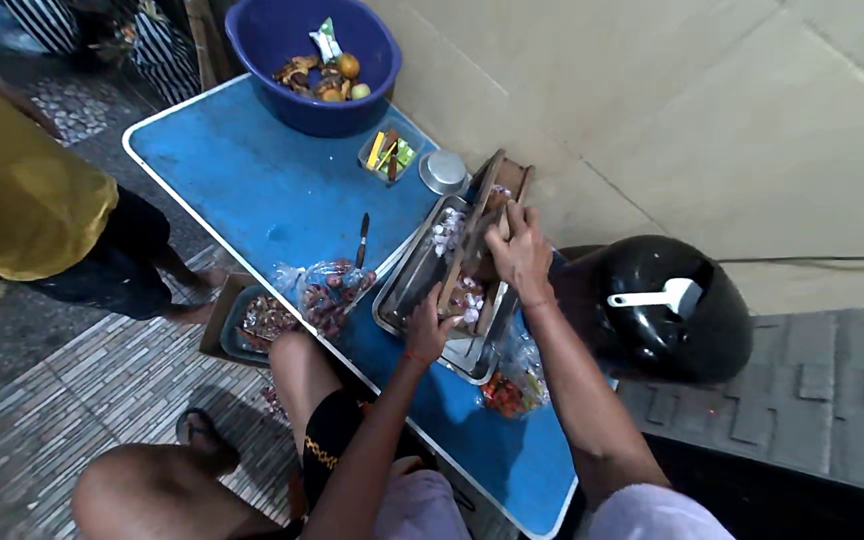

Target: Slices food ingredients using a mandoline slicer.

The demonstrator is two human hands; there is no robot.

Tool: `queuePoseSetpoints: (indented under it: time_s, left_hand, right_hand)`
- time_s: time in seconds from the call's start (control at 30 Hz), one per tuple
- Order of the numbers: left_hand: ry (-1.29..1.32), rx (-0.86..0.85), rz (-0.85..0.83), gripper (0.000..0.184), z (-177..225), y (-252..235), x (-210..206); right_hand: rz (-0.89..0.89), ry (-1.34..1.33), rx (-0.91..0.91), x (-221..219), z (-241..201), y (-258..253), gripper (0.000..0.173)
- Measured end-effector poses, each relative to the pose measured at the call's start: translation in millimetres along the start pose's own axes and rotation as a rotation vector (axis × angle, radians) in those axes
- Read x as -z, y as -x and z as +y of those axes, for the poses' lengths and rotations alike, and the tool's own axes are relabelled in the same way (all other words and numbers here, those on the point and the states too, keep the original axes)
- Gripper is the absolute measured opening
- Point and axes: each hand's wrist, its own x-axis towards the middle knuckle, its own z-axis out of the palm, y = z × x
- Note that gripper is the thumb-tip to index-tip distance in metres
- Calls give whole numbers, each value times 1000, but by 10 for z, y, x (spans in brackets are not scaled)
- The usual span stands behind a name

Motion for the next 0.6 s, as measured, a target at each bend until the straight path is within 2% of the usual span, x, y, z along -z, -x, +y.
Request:
queuePoseSetpoints:
  time_s: [0.17,0.27,0.43,0.5,0.6]
  left_hand:
    - [-25,40,-33,75,59,-23,50]
    - [-32,35,-26,75,35,-22,48]
    - [18,-6,-8,75,-28,-21,17]
    - [21,-11,-2,75,-10,-32,29]
    - [5,30,-17,76,13,-3,27]
  right_hand:
    - [9,-31,-58,6,100,-817,70]
    - [4,-17,-54,18,51,-689,71]
    - [-2,0,19,14,-35,185,69]
    - [17,21,26,-15,-14,107,69]
    - [8,12,-23,-42,73,-413,71]
